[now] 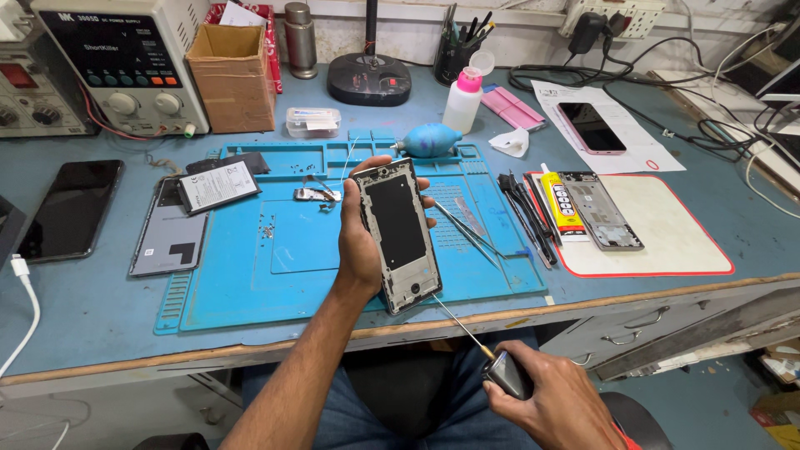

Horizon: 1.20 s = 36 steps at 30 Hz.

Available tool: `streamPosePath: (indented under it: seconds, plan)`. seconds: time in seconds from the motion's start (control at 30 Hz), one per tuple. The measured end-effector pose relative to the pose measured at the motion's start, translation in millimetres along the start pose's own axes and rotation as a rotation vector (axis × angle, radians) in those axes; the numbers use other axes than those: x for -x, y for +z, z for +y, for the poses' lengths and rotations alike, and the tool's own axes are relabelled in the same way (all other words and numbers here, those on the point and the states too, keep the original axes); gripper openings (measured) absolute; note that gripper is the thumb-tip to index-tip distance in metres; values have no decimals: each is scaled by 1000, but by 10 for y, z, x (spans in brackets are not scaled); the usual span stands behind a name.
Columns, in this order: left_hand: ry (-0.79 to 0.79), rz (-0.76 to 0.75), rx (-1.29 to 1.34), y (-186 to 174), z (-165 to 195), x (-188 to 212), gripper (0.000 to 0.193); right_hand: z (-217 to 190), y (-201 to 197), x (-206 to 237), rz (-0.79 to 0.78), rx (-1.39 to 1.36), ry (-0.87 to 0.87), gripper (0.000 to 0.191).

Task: The person holds a disassembled phone frame on a repair mat and runs a heated rework tool along its edges, rotating the frame to work around its perimeter. They lift and reposition the frame repeatedly while continuing to apply the tool along the edges.

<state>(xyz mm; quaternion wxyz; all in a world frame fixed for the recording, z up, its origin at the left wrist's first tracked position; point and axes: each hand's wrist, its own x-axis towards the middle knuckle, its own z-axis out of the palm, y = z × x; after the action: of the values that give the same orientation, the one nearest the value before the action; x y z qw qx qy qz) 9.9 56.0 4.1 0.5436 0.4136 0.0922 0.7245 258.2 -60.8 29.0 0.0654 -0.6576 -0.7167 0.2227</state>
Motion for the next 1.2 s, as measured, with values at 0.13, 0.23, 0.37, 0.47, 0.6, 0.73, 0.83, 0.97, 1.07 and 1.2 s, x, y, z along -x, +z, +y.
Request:
streamPosePath:
  seconds: [0.13, 0.23, 0.37, 0.47, 0.6, 0.73, 0.83, 0.97, 1.07, 1.2]
  plan:
    - [-1, -2, 6, -3, -4, -2, 58, -31, 1, 10, -14, -10, -14, 60]
    - [0, -3, 0, -8, -5, -3, 58, -61, 8, 19, -30, -24, 4, 60]
    - [-2, -3, 4, -7, -6, -2, 58, -79, 7, 31, -48, -26, 24, 57]
    - [-1, 1, -2, -4, 0, 0, 58, -82, 16, 29, -39, -11, 10, 57]
    - [-4, 11, -8, 6, 10, 5, 58, -85, 47, 38, -24, -13, -35, 54]
    - [-9, 20, -15, 13, 14, 0, 58, -75, 50, 34, -37, -16, -22, 59]
    - [1, 16, -11, 13, 17, 1, 58, -70, 56, 43, -39, -19, -24, 55]
    - [-5, 15, -36, 9, 17, 2, 58, -81, 75, 31, -38, -18, -17, 57]
    - [0, 7, -31, 5, 14, 2, 58, -83, 77, 34, -36, -23, -22, 59]
    - [-1, 3, -25, 3, 12, 4, 58, -90, 70, 33, -53, -14, -3, 59]
